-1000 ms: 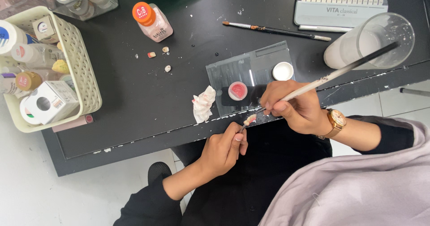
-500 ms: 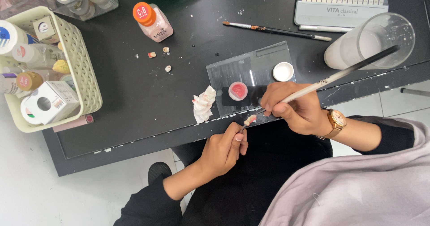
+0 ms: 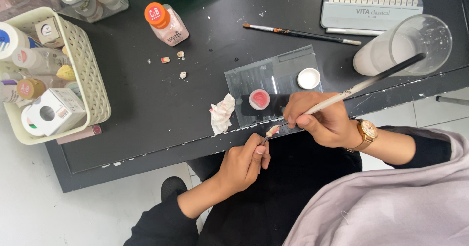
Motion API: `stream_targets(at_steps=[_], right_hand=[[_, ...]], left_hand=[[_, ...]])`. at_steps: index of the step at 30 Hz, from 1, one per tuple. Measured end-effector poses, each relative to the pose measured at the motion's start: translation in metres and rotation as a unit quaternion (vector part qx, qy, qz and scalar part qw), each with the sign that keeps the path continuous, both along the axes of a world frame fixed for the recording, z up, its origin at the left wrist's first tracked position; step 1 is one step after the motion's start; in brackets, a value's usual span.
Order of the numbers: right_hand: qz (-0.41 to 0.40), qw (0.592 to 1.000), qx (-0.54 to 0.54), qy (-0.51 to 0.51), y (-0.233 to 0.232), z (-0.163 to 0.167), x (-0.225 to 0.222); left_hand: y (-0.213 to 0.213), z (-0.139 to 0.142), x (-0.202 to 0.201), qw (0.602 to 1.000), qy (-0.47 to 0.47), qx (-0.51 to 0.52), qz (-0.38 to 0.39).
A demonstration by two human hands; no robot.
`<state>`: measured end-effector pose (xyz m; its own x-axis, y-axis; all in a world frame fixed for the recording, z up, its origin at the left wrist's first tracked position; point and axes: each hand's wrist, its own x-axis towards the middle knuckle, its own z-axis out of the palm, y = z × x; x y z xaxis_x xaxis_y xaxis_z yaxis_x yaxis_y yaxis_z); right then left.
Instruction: The person holds a small dental prosthesis with tweezers in one hand and uses a fine brush to apply pink ceramic/acrylic material from a dappen dish onto the prosthesis, periodically dipping the brush into liquid and adding material to build up the restoration.
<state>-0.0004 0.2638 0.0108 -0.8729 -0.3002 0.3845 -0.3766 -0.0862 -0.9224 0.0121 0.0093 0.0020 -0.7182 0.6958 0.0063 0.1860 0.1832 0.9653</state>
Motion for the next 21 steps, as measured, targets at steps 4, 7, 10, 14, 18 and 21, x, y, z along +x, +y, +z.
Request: stream_targets(at_steps=[4, 7, 10, 14, 18, 21], right_hand=[[0.003, 1.000, 0.005, -0.005, 0.0000, 0.0009, -0.0001], [0.004, 1.000, 0.003, -0.005, -0.0005, 0.0015, -0.0005], [-0.002, 1.000, 0.009, 0.002, -0.0005, 0.0016, -0.0010], [-0.020, 1.000, 0.015, 0.009, 0.0005, 0.0013, -0.0001], [-0.012, 1.000, -0.001, -0.009, 0.0013, 0.0004, 0.0003], [0.004, 1.000, 0.002, -0.011, 0.0021, 0.0006, 0.0006]], left_hand=[[-0.0008, 0.0011, 0.0004, 1.000, -0.001, -0.001, 0.004], [-0.0004, 0.0011, -0.0004, 1.000, 0.005, 0.001, 0.002], [-0.0003, 0.0013, -0.0005, 1.000, 0.009, 0.005, 0.003], [0.0002, 0.0008, -0.0005, 1.000, 0.019, 0.014, 0.006], [-0.0002, 0.0003, -0.0005, 1.000, 0.019, 0.017, 0.005], [-0.0004, 0.0003, 0.0003, 1.000, 0.007, 0.004, 0.004]])
